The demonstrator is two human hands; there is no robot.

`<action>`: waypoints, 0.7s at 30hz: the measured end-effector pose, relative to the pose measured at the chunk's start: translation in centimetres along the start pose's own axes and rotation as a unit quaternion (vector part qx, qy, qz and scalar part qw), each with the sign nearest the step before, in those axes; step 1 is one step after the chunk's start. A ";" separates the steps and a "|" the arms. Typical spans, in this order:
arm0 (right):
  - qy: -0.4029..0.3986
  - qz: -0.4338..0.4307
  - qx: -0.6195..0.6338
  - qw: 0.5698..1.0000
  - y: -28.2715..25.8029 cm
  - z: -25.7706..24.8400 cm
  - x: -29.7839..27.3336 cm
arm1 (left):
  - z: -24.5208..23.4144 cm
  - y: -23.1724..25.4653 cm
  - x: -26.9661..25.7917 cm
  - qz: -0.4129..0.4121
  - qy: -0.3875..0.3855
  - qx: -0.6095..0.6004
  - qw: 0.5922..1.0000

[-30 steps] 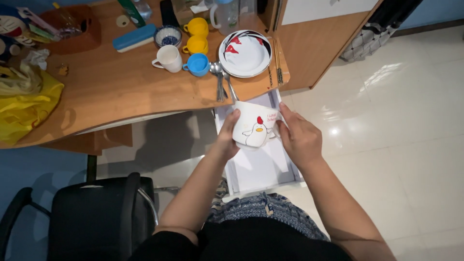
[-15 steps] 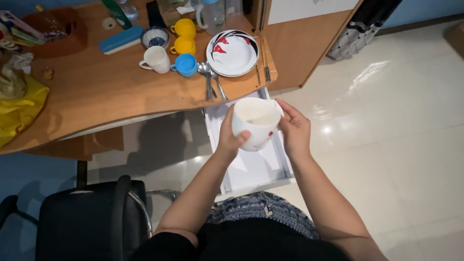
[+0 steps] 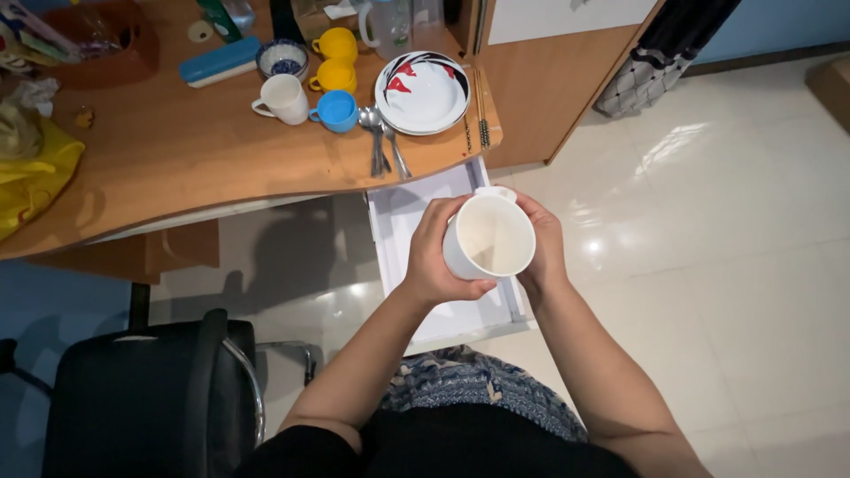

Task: The person wipes two white mugs with a white paper towel while standing at a wooden desk. They rotate each mug to wipe all sides, then place the first mug into an open drawer and continue wiping the second mug.

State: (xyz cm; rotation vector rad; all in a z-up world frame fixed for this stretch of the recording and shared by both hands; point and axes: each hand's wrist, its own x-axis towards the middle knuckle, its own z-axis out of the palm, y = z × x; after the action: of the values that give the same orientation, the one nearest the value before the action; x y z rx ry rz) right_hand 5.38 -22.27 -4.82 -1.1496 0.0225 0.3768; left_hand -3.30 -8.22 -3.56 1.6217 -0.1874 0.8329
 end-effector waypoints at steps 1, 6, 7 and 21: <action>-0.008 0.013 0.009 1.000 0.8 -0.6 0.4 | 0.0 -0.2 -0.2 0.007 0.006 0.002 1.000; -0.036 0.048 -0.002 0.998 3.6 -2.2 1.7 | -0.3 -1.1 -0.4 0.016 0.039 -0.041 0.998; -0.034 0.022 0.005 0.999 3.9 -2.6 2.0 | -0.1 -1.5 -0.6 -0.009 0.073 -0.137 0.988; -0.166 -0.467 -0.535 0.684 3.3 5.4 -5.0 | -3.7 -6.1 -2.7 -0.343 0.201 -0.402 0.825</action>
State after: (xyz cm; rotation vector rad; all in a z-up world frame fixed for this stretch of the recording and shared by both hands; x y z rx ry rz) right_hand -1.27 -17.71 -4.40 -2.0261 -1.2283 -0.4322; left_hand -3.41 -4.24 -10.08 0.5940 0.3107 0.4037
